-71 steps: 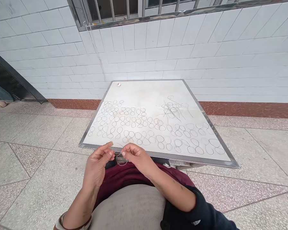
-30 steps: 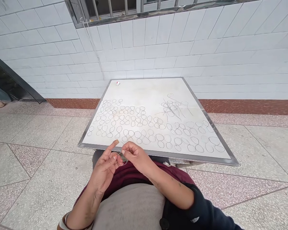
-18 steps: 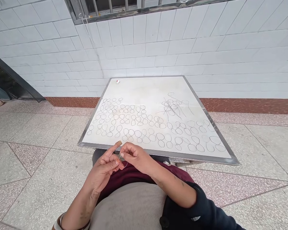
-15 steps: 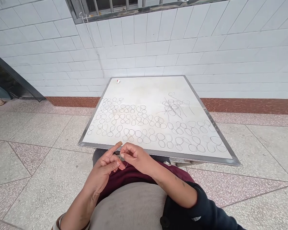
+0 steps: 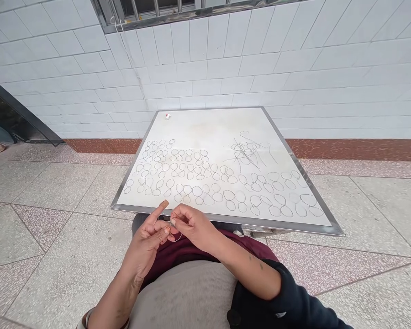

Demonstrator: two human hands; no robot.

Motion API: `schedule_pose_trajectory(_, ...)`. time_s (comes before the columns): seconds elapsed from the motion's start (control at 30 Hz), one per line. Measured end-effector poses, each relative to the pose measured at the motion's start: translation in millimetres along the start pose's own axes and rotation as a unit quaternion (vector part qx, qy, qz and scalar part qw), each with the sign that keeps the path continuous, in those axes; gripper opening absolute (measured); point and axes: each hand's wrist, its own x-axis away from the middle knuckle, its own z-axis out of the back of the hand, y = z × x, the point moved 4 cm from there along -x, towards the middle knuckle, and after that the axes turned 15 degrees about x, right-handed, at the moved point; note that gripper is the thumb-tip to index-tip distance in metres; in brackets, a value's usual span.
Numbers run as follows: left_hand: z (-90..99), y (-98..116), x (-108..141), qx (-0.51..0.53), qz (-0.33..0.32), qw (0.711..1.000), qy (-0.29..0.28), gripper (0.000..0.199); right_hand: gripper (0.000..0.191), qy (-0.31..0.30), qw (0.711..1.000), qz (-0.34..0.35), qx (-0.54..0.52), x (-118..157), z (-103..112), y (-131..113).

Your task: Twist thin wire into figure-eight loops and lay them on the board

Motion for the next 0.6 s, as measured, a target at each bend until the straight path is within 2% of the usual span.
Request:
schedule_pose_trajectory(0.17, -0.9, -5, 2, -0.025, -0.067, 0.997, 0.007, 0.068, 0.016, 0.041, 0.996, -0.018, 0.071, 1, -1, -1)
schedule_pose_trajectory(0.33, -1.0, -7, 4, -0.018, -0.081, 0.996, 0.045, 0.069, 0.023, -0.001, 1.0, -0.021, -0.021, -3, -2, 2)
schedule_pose_trajectory(0.6, -0.7, -8, 3, 0.013, -0.127, 0.988, 0.082, 0.06, 0.031, -0.036, 0.995, -0.024, -0.095, -2, -2, 14)
